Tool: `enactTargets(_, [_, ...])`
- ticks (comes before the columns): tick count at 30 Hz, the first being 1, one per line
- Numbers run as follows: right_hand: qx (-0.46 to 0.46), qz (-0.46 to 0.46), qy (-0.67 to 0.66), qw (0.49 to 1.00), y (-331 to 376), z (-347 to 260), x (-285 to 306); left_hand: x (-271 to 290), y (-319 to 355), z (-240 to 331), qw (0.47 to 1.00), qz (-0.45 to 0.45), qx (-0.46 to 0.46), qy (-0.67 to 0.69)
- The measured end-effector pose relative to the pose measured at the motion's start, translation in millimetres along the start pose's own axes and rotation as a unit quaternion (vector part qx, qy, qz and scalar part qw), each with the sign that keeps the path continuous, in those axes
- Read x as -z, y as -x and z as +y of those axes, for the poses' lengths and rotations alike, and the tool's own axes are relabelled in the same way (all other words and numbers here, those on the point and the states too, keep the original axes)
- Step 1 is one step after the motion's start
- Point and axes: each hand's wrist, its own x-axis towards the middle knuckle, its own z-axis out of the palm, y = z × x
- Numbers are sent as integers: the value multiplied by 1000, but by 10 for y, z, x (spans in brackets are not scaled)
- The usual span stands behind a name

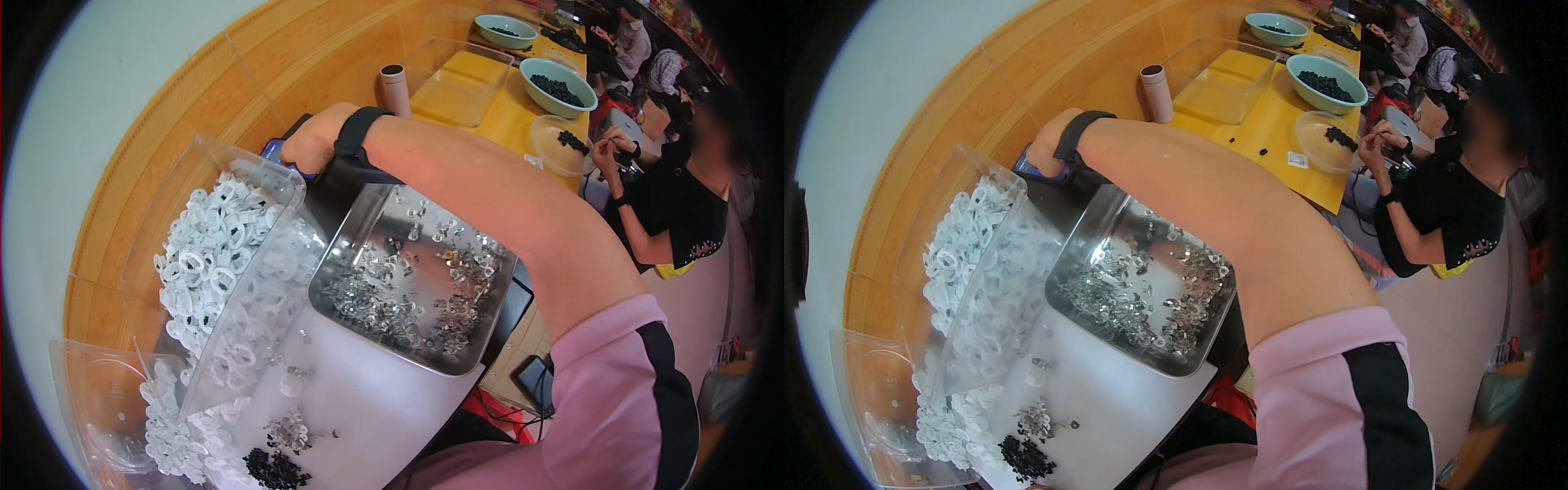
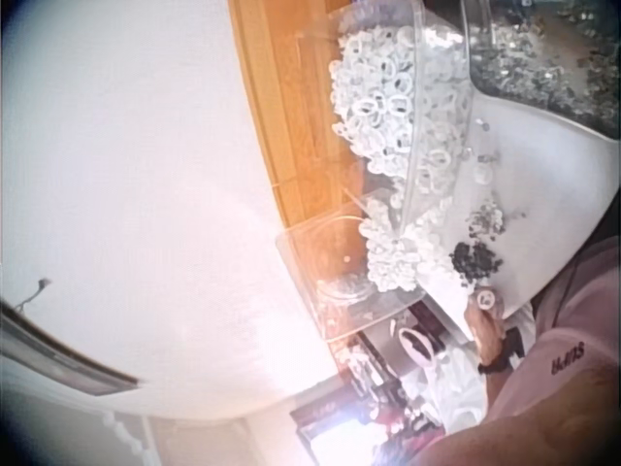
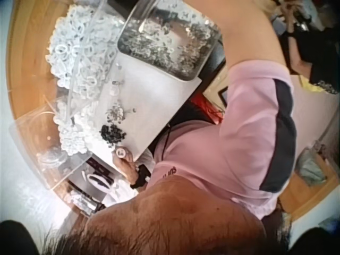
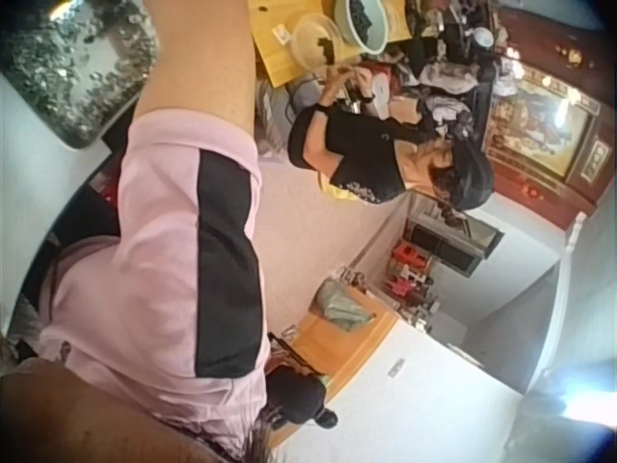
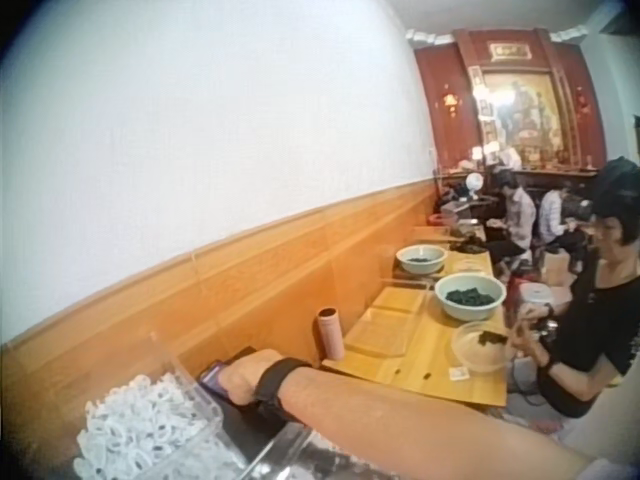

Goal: Assembling small plastic and metal components at a workbench.

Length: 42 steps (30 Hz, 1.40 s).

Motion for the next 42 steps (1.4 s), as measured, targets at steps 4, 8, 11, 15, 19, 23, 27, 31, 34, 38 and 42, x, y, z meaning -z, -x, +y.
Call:
enactTargets(4, [-21, 26, -28, 999, -115, -31, -44, 39, -39, -51, 1000, -3, -23, 10])
enactTargets(8, [-15, 46, -64, 997, -129, -56, -4, 70, -27, -63, 1000, -14, -15, 21])
enactTargets(11, [-5, 38, -59, 998, -159, 27, 1, 43, -23, -66, 1000, -2, -27, 15])
enactTargets(15, [0, 8, -42, 999, -23, 49, 34, 136, -110, -154, 999, -4, -41, 3])
enactTargets(19, [4, 34, -42, 999, 102, 16, 32, -16, -44, -82, 998, 18, -28, 44])
enactTargets(23, [23, 48, -16, 998, 218, 34, 35, -31, 1, -38, 998, -39, -37, 23])
enactTargets(27, [-22, 23, -38, 999, 340, -50, 84, 59, -76, -168, 996, -33, -75, -29])
enactTargets(31, [-28, 38, -7, 999, 316, -92, 51, -35, -14, -74, 999, 6, -30, 8])
enactTargets(34, [-21, 42, -26, 999, 229, -90, 58, -55, -14, -46, 999, 22, -21, 15])
enactTargets(38, [-21, 8, -13, 1000, 55, -114, 39, -12, -23, -23, 999, -14, -29, 12])
enactTargets(42, [-37, 38, -41, 998, 30, -127, 44, -68, -35, -40, 999, 38, -24, 11])
